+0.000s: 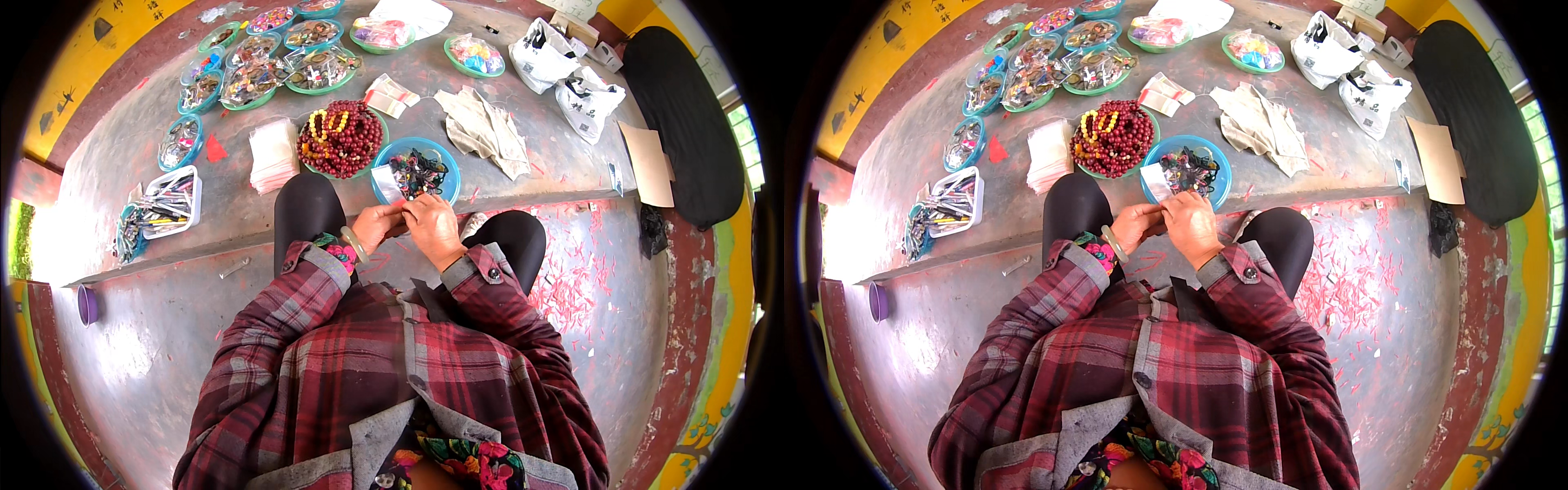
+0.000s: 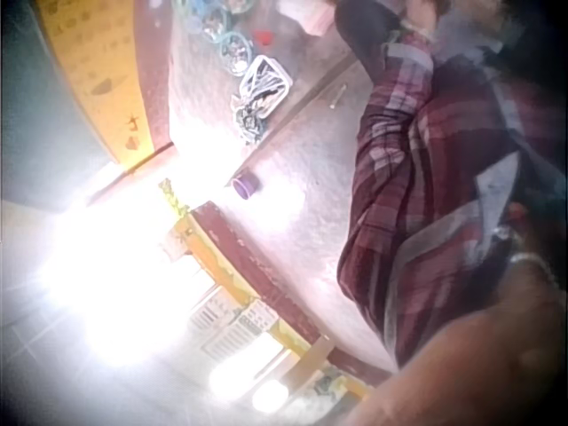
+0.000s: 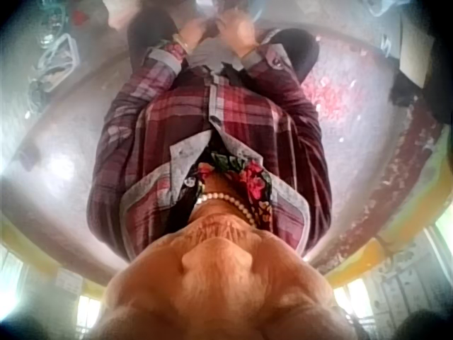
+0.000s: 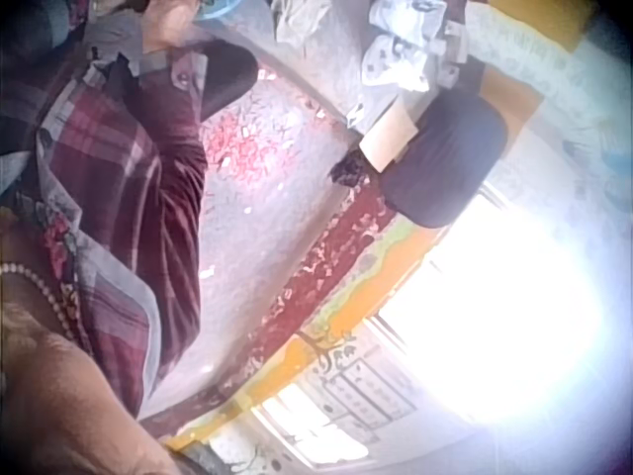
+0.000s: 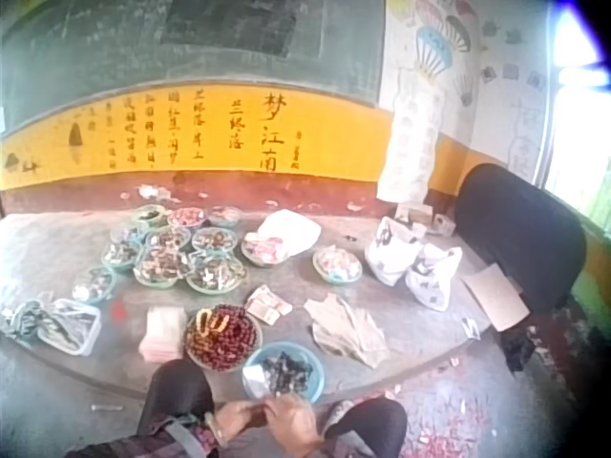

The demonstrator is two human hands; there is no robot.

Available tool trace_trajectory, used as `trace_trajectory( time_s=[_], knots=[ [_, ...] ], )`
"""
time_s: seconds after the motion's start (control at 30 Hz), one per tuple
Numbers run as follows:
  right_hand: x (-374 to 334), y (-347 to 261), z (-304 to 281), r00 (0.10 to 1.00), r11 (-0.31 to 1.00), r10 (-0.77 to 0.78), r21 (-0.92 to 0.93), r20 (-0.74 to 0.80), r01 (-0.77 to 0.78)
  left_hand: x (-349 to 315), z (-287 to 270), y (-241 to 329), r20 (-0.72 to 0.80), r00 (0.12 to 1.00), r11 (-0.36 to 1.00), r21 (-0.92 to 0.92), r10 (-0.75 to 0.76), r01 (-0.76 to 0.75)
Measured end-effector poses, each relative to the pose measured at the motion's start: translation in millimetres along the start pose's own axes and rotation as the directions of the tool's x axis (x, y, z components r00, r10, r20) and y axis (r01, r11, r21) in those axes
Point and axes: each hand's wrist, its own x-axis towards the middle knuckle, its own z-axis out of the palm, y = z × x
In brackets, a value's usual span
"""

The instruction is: The person sits on the floor and repeatedly picks small plastic bags and dark beads from a blue bowl, places the beads into the bags, and seals them. The sealed bags are placed into a white container to the left. The person handles the items one at a time throughout the clip.

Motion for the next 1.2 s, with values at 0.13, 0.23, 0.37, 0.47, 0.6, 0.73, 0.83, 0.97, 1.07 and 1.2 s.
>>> trace_trajectory(
  time_s=[0.13, 0.23, 0.37, 0.47, 0.6, 0.73, 0.83, 0.97, 1.07, 1.2],
  knots=[
    [0.4, -1.7, -1.9, 0.997, 0.990, -0.078, -0.118, 0.012, 0.079, 1.2, -1.4, -2.0, 0.003, 1.000, 0.999, 0.048, 0.005, -0.005],
    [0.8, -2.0, -2.4, 0.988, 0.969, -0.154, -0.189, 0.023, 0.156, 1.3, -2.4, -3.4, 0.039, 0.998, 0.990, 0.131, 0.042, -0.047],
    [1.1, -8.2, -9.8, 0.977, 0.946, -0.165, -0.258, 0.135, 0.196, 0.8, -2.9, -3.3, 0.054, 0.998, 0.977, 0.209, 0.040, -0.051],
    [0.7, -9.6, -10.6, 0.978, 0.949, -0.142, -0.261, 0.154, 0.179, -2.3, 0.3, 1.3, 0.051, 0.998, 0.960, 0.276, 0.043, -0.055],
    [0.3, -7.9, -7.2, 0.996, 0.984, -0.064, -0.164, 0.058, 0.072, -1.4, -1.5, -4.3, 0.037, 0.997, 0.976, 0.207, 0.063, -0.069],
    [0.5, -9.2, -5.6, 0.998, 0.991, -0.067, -0.114, -0.015, 0.065, -1.2, 0.0, -2.1, 0.039, 0.996, 0.983, 0.159, 0.085, -0.090],
    [0.0, -9.3, -5.5, 0.998, 0.989, -0.066, -0.130, 0.019, 0.068, -2.9, 0.4, -2.9, 0.035, 0.994, 0.972, 0.208, 0.103, -0.108],
    [-0.4, -9.5, -6.5, 0.996, 0.986, -0.059, -0.154, 0.071, 0.070, -1.9, -1.6, -5.7, 0.052, 0.991, 0.953, 0.272, 0.124, -0.133],
    [0.0, -9.8, -7.0, 0.997, 0.989, -0.042, -0.137, 0.060, 0.050, -3.1, -1.0, -3.4, 0.073, 0.989, 0.935, 0.324, 0.129, -0.146],
    [-0.2, -6.7, -3.9, 1.000, 0.999, 0.023, -0.030, 0.004, -0.023, 0.1, -5.3, -4.9, 0.079, 0.988, 0.903, 0.401, 0.135, -0.156]
  ],
)
